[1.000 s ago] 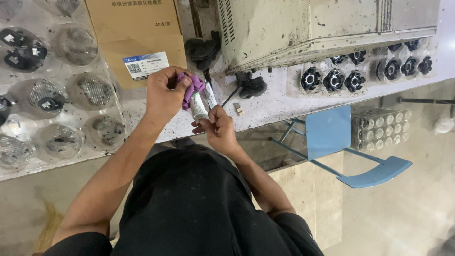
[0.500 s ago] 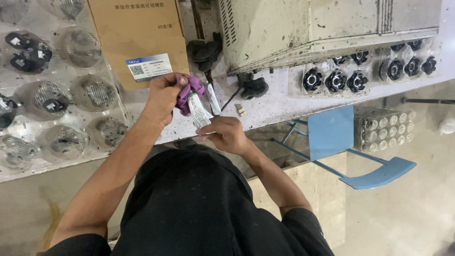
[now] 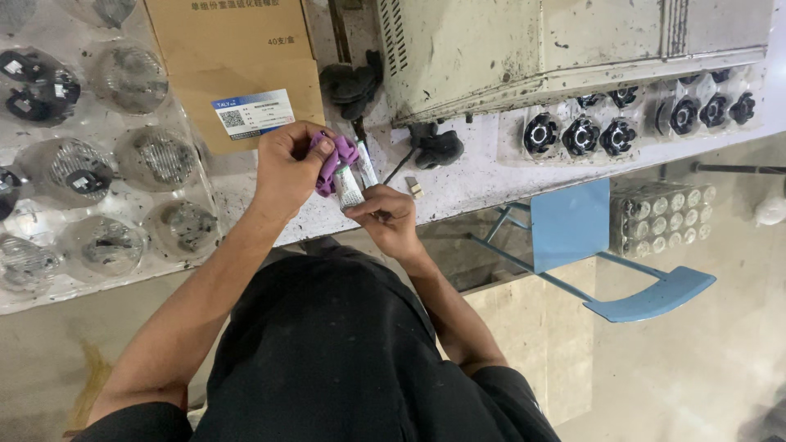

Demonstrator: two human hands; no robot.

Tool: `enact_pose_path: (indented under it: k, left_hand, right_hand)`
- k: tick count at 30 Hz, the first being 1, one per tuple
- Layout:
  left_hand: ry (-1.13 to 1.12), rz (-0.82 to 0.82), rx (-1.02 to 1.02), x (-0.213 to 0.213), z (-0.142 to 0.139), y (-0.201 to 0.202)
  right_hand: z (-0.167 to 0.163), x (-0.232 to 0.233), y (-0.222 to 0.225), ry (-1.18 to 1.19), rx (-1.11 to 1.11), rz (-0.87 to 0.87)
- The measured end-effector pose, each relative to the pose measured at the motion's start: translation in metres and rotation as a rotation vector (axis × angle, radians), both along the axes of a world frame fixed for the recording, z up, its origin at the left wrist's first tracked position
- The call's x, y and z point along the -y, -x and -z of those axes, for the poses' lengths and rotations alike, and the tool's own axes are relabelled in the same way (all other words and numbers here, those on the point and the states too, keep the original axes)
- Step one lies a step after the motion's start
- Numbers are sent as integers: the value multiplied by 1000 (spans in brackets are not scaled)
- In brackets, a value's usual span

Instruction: The person picks black rotor-like components from blister trays, squeezes silicone sealant from a tube onto each component by hand, and places the treated components back into the trays, working through them one at a time.

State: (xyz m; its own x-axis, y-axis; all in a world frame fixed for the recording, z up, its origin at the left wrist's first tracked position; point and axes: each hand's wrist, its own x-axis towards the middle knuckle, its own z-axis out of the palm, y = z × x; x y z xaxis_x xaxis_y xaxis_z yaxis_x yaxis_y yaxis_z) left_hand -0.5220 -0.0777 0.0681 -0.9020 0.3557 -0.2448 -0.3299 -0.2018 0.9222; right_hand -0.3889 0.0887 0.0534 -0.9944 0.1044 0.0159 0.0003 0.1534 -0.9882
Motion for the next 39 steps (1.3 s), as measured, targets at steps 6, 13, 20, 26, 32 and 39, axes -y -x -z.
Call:
enact_pose_path:
  k: [6, 13, 20, 26, 32, 39]
  left_hand:
    - [101, 44, -96, -3, 0, -5]
    - [-49, 8, 209, -1, 36, 4]
    - [-195, 26, 421, 3, 54, 1]
    - [-282, 76, 587, 9, 45, -2]
    - [-324, 61, 621, 7, 37, -6]
    - [-252, -216, 91, 9, 40, -14]
  right_hand:
    - [8, 3, -5, 114, -37, 51]
    - [-33, 0, 3, -270, -197, -141]
    - [-59, -7, 21, -428, -391, -322]
    - [-79, -12, 24, -436, -332, -448]
    - [-95, -13, 31, -438, -279, -464]
    - [-77, -15, 31, -458, -129, -179]
